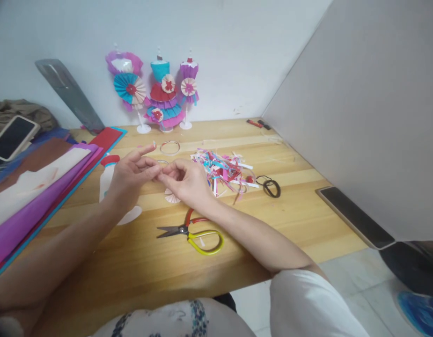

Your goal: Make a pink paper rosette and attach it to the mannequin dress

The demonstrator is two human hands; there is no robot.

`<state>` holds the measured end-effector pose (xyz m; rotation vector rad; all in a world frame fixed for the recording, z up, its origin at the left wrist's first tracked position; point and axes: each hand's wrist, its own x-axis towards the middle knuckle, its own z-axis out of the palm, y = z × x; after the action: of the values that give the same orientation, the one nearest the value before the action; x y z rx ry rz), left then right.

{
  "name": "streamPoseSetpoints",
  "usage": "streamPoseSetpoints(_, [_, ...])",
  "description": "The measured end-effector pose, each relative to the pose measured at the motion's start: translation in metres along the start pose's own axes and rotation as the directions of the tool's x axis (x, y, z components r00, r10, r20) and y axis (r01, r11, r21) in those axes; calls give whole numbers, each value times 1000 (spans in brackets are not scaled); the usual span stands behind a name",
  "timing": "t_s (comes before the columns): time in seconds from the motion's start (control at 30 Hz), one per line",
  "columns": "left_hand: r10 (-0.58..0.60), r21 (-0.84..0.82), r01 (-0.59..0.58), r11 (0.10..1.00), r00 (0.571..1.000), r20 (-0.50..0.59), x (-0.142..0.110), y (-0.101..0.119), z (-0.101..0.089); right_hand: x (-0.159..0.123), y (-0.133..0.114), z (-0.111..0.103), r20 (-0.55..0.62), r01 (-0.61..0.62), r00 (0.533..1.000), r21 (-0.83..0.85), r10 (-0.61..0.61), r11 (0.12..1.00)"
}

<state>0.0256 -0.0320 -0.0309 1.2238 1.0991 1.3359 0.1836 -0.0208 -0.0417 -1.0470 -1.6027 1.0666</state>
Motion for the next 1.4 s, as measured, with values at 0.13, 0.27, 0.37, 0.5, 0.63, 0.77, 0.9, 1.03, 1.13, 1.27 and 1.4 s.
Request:
streamPoseSetpoints(0.13, [-20,-37,21,999,1000,16,0,-2,2,1,0,1,-17,12,1000,98,-10,995])
streamPoseSetpoints(0.27, [-80,-62,83,995,995,60,3,3,-3,5,-5,-6,82,-49,996,160,36,986])
streamPoseSetpoints(0.37, [-135,-42,143,989,980,147,8,8,-11,9,-8,-12,186,-115,979,174,82,978])
streamPoseSetpoints(0.5, [-203,39,200,979,941,273,16,9,-23,11,-8,-16,288,-139,953,156,90,978])
streamPoseSetpoints(0.63, [-81,247,5,969,951,299,20,3,-28,13,-4,-22,336,-59,941,64,34,996])
streamPoseSetpoints(0.77, [125,461,-278,843,934,335,22,-5,-32,17,2,-32,266,177,957,-227,-114,958])
streamPoseSetpoints(0.9, [185,707,-356,611,933,310,21,-8,-36,18,1,-38,139,331,943,-399,-301,855])
streamPoseSetpoints(1.03, [192,845,-368,389,929,316,18,-7,-31,8,-15,-28,34,445,882,-390,-470,806])
streamPoseSetpoints(1.13, [163,884,-368,289,929,333,15,-5,-24,0,-27,-13,43,603,758,-425,-651,675])
streamPoseSetpoints(1.27, [117,914,-372,164,927,356,11,-3,-21,-1,-26,5,160,725,604,-518,-781,454])
streamPoseSetpoints(1.4, [85,932,-337,133,941,328,9,-5,-23,3,-12,17,257,735,505,-628,-824,255])
